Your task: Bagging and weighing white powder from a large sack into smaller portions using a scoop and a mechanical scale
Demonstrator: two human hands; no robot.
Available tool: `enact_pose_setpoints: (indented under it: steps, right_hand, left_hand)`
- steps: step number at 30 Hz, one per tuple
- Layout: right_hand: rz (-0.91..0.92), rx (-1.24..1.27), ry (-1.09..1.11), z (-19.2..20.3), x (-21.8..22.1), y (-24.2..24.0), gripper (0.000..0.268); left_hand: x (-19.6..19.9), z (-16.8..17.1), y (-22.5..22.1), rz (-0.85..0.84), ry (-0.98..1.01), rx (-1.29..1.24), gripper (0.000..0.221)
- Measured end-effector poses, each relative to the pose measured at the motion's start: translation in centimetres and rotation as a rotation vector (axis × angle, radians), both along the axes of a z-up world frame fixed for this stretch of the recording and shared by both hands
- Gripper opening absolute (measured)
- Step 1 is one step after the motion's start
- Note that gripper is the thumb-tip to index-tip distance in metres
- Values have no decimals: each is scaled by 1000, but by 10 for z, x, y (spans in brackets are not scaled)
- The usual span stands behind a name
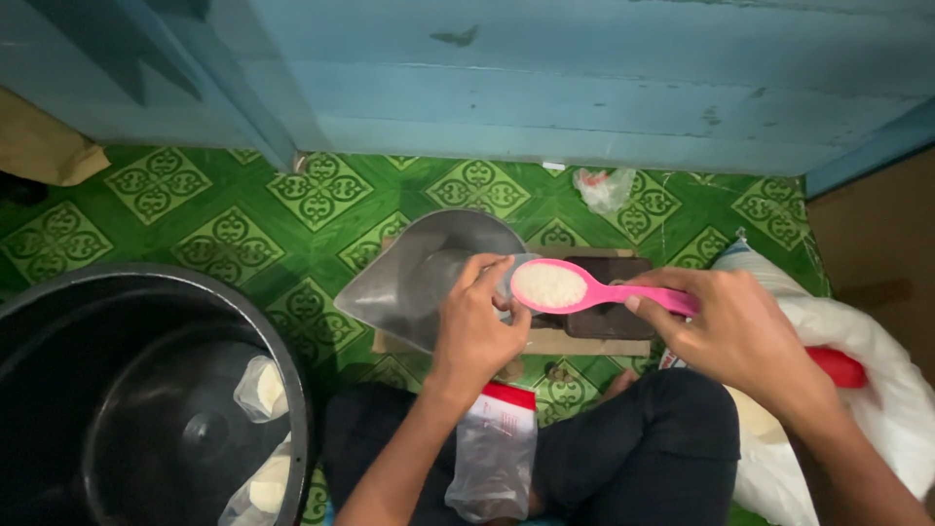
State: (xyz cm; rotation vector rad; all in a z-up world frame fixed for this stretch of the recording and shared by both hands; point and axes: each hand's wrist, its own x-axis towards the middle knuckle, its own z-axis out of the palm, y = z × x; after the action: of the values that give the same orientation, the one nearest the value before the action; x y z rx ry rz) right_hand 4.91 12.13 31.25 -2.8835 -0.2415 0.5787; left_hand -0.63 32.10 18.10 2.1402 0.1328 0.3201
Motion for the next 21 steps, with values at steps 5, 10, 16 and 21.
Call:
enact_pose_setpoints:
  steps: [5,10,16,21]
  right_hand:
    - [-9,-40,-2,-4,0,5,38]
    - [-12,-113,-1,2,-3,16,37]
    - [8,-144,17,11,-5,28,37]
    - [82,-192,-42,8,-4,35,36]
  left_hand:
    - [0,-1,1,-13,-13,-12,46]
    - [0,0,2,-34,44,-19,47]
    - [1,-1,1,-46,38,-8,46]
    - [2,7,1,-83,126,-28,51]
